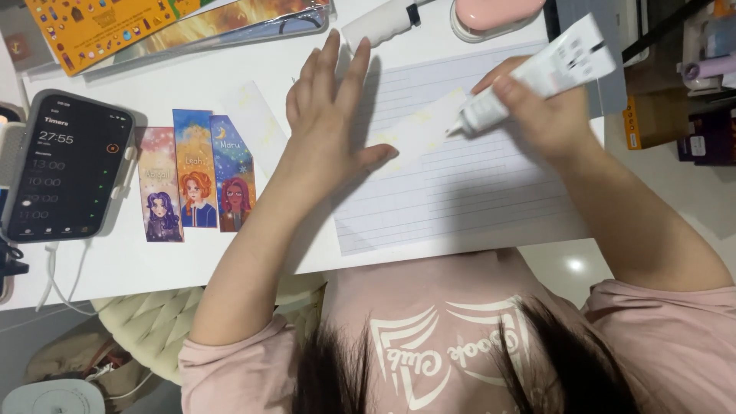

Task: Applying glue to a paper bookmark and pressing it onto a surface using a squeegee tool.

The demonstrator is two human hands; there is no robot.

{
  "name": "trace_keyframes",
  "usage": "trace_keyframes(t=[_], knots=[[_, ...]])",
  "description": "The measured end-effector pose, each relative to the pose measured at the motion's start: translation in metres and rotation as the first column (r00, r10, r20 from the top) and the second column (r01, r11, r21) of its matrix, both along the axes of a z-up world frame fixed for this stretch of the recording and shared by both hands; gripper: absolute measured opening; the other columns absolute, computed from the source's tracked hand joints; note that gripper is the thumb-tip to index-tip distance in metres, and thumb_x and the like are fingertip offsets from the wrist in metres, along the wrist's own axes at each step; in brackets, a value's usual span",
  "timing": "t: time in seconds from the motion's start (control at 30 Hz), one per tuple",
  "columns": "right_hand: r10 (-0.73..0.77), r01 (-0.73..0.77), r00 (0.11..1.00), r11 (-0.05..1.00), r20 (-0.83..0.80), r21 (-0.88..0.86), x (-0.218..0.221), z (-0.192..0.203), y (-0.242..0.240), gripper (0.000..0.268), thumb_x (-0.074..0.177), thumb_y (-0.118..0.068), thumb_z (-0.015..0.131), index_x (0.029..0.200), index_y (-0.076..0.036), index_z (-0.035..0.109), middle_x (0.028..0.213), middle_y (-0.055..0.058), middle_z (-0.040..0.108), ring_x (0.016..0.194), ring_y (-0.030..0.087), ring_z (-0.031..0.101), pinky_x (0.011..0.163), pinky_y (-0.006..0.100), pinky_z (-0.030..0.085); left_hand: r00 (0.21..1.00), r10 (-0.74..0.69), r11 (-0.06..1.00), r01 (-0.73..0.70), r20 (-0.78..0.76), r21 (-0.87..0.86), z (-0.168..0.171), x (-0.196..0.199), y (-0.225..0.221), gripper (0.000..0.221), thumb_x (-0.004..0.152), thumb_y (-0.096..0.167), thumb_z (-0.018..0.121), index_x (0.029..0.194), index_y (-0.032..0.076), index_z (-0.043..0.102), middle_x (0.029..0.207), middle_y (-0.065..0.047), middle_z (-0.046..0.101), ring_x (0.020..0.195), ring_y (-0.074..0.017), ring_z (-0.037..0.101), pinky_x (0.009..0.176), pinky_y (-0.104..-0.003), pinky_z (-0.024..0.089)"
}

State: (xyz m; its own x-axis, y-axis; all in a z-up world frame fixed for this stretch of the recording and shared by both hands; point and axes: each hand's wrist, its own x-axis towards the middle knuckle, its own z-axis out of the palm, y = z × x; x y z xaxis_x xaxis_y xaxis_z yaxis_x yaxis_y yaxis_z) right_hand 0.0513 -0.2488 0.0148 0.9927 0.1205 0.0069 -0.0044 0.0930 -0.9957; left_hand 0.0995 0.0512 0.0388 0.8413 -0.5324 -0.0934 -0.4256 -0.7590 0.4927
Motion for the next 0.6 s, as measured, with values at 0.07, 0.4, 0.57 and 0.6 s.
trace_keyframes(t=[0.07, 0.4, 0.57, 0.6], knots=[[0.086, -0.079, 0.991, 0.995, 0.107, -0.067, -0.003, 0.008, 0.022, 0.02, 0.109, -0.013, 0.056, 0.111, 0.006, 0.063, 0.096, 0.018, 0.068, 0.088, 0.029, 0.073, 0.074, 0.037, 0.067, 0.999, -0.008, 1.0, 0.008, -0.035, 0.0, 0.002, 0.005, -0.004, 0.138, 0.074, 0.044, 0.105, 0.167, 0.025, 0.005, 0.173, -0.017, -0.004, 0.161, -0.0464, 0.005, 0.123, -0.066, 0.019], [0.229, -0.146, 0.965, 0.877, 0.131, -0.458, -0.005, 0.027, 0.082, 0.018, 0.094, -0.027, 0.063, 0.087, -0.014, 0.074, 0.086, -0.002, 0.077, 0.083, 0.012, 0.072, 0.098, 0.033, 0.044, 0.994, -0.022, 0.999, 0.027, -0.106, 0.043, -0.002, 0.004, -0.009, 0.137, 0.079, 0.037, 0.102, 0.167, 0.022, -0.001, 0.171, -0.021, -0.014, 0.158, -0.0506, -0.012, 0.121, -0.075, -0.001], [0.16, -0.182, 0.983, 0.804, -0.088, -0.566, -0.01, 0.021, 0.091, 0.011, 0.089, -0.033, 0.068, 0.087, -0.026, 0.076, 0.093, -0.015, 0.076, 0.104, 0.002, 0.056, 0.101, 0.028, 0.033, 0.995, -0.013, 0.998, 0.02, -0.098, 0.065, -0.003, 0.003, -0.009, 0.132, 0.081, 0.037, 0.1, 0.168, 0.021, 0.002, 0.17, -0.022, -0.015, 0.157, -0.0533, -0.013, 0.119, -0.078, -0.002], [0.194, -0.21, 0.977, 0.795, -0.09, -0.57, -0.009, 0.023, 0.092, 0.011, 0.089, -0.031, 0.067, 0.085, -0.025, 0.075, 0.092, -0.015, 0.076, 0.1, -0.002, 0.06, 0.102, 0.028, 0.03, 0.997, -0.015, 0.997, 0.02, -0.078, 0.072, -0.004, 0.002, -0.009, 0.131, 0.081, 0.037, 0.1, 0.168, 0.02, 0.004, 0.17, -0.023, -0.014, 0.156, -0.0548, -0.012, 0.119, -0.079, -0.002]])
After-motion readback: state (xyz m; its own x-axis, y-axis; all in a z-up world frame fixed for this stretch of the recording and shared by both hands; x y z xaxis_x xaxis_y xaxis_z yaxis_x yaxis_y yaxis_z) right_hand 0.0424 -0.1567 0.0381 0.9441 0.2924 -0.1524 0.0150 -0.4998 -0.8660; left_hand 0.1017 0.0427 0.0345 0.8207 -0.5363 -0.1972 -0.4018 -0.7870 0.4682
